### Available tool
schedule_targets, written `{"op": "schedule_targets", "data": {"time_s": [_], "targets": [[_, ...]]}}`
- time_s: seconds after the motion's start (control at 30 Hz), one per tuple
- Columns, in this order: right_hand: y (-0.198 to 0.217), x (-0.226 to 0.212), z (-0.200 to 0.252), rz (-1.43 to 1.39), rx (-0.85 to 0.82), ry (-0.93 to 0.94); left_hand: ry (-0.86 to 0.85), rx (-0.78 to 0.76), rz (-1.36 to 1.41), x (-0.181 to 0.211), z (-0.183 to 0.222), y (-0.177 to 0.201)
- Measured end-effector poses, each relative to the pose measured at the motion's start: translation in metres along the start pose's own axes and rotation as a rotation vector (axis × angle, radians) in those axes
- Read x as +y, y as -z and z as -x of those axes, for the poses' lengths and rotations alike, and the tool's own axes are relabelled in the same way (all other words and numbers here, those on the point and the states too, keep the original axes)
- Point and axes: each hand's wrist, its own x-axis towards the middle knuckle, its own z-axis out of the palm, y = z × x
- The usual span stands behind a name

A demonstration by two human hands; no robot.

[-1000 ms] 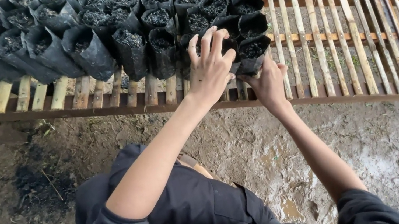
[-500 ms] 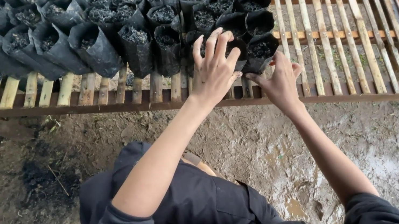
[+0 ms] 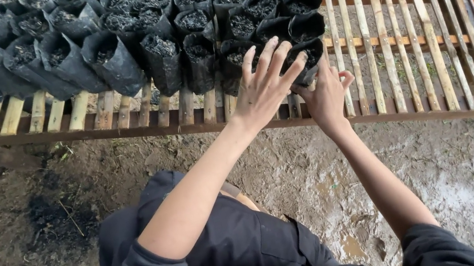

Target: Arranging soil-filled polybags from a pile on the ground onto a wooden slatted rack in neat rows.

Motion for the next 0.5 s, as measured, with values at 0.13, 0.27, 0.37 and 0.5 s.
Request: {"op": "schedule_targets", "data": {"time_s": [0.13, 0.27, 0.37, 0.5], "targets": [[0.019, -0.017, -0.004, 0.0, -0.052, -0.018, -0.02, 0.034, -0.078, -0.002, 0.001, 0.006], [0.016, 0.002, -0.006, -0.054, -0.096, -0.015, -0.069, 0.055, -0.136, -0.006, 0.006, -0.005], [0.02, 0.018, -0.009, 0.009, -0.101, -0.025, -0.11, 0.082, -0.151, -0.003, 0.012, -0.017], [0.028, 0.022, -0.006, -0.016, -0.063, 0.082, -0.134, 0.098, -0.153, -0.005, 0.014, -0.021]]}}
